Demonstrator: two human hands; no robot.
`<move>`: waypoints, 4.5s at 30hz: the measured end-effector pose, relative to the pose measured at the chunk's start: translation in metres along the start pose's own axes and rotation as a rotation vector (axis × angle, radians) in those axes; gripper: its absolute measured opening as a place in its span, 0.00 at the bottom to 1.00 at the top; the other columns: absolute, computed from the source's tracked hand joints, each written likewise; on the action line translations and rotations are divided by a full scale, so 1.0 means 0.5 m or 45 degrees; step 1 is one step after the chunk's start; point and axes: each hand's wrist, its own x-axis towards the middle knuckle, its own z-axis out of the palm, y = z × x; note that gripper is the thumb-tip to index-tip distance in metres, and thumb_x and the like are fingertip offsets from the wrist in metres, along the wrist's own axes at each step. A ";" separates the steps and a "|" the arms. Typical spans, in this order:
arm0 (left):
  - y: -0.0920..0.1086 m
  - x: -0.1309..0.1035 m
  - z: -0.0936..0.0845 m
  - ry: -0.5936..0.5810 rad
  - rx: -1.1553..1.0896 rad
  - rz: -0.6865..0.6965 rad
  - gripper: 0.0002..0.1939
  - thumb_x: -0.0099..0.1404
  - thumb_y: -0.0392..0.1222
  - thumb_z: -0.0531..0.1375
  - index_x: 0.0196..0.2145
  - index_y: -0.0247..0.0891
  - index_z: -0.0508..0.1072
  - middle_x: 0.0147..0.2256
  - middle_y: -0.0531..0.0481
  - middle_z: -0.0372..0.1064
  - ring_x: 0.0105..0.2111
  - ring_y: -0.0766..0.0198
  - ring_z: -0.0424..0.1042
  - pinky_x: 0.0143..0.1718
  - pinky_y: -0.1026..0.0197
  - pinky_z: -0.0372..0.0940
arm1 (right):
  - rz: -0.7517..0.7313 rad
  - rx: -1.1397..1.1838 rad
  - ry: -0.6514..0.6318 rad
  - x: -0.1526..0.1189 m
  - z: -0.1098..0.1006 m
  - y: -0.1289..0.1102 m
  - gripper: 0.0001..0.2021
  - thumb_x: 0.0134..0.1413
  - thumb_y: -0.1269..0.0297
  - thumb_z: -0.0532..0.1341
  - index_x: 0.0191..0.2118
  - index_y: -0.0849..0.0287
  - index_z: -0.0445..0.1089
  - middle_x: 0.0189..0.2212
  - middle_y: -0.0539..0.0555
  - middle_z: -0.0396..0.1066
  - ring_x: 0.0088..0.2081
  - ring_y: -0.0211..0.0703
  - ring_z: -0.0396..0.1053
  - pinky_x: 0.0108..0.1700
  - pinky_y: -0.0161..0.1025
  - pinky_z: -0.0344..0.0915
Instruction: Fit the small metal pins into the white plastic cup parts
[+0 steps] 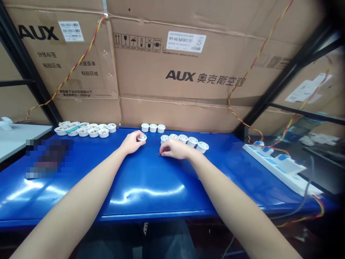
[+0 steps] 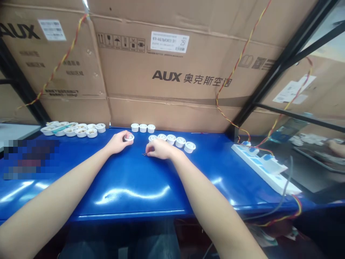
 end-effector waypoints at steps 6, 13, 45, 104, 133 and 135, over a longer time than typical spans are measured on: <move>0.001 0.000 0.000 -0.014 0.003 -0.014 0.08 0.55 0.44 0.62 0.32 0.40 0.69 0.33 0.52 0.72 0.35 0.60 0.70 0.40 0.58 0.64 | 0.003 -0.017 -0.036 0.002 0.001 0.001 0.07 0.54 0.68 0.63 0.37 0.55 0.78 0.34 0.51 0.77 0.34 0.41 0.72 0.37 0.35 0.63; -0.001 0.001 0.001 -0.017 -0.004 0.011 0.07 0.56 0.43 0.61 0.31 0.40 0.68 0.35 0.52 0.72 0.35 0.60 0.69 0.40 0.58 0.62 | 0.026 -0.048 -0.034 0.003 0.001 0.000 0.07 0.54 0.66 0.63 0.38 0.55 0.78 0.33 0.51 0.77 0.32 0.40 0.71 0.35 0.35 0.62; 0.000 0.004 0.005 -0.014 0.048 0.025 0.07 0.56 0.44 0.60 0.30 0.40 0.67 0.32 0.52 0.70 0.32 0.61 0.67 0.36 0.59 0.60 | 0.048 -0.177 0.281 0.036 0.047 -0.025 0.05 0.56 0.65 0.63 0.35 0.57 0.78 0.33 0.53 0.75 0.35 0.41 0.68 0.39 0.36 0.60; 0.076 -0.016 0.020 -0.030 0.096 0.365 0.18 0.57 0.43 0.63 0.46 0.44 0.72 0.47 0.49 0.73 0.48 0.54 0.71 0.50 0.56 0.64 | 0.102 -0.255 0.410 0.014 0.008 -0.057 0.09 0.66 0.64 0.52 0.39 0.59 0.68 0.38 0.56 0.73 0.36 0.43 0.68 0.36 0.36 0.56; 0.049 -0.006 0.041 0.054 -0.026 0.446 0.27 0.58 0.37 0.60 0.56 0.40 0.63 0.54 0.45 0.67 0.52 0.56 0.68 0.55 0.54 0.63 | 0.070 -0.172 0.738 0.029 0.036 -0.028 0.23 0.55 0.54 0.63 0.55 0.56 0.66 0.49 0.57 0.72 0.48 0.49 0.68 0.49 0.43 0.63; 0.025 0.008 0.050 0.158 -0.013 0.231 0.25 0.57 0.36 0.60 0.53 0.39 0.64 0.53 0.43 0.66 0.50 0.55 0.69 0.53 0.52 0.65 | 0.078 -0.289 0.716 0.035 0.037 -0.011 0.22 0.58 0.53 0.61 0.55 0.57 0.68 0.51 0.59 0.71 0.51 0.52 0.65 0.52 0.46 0.61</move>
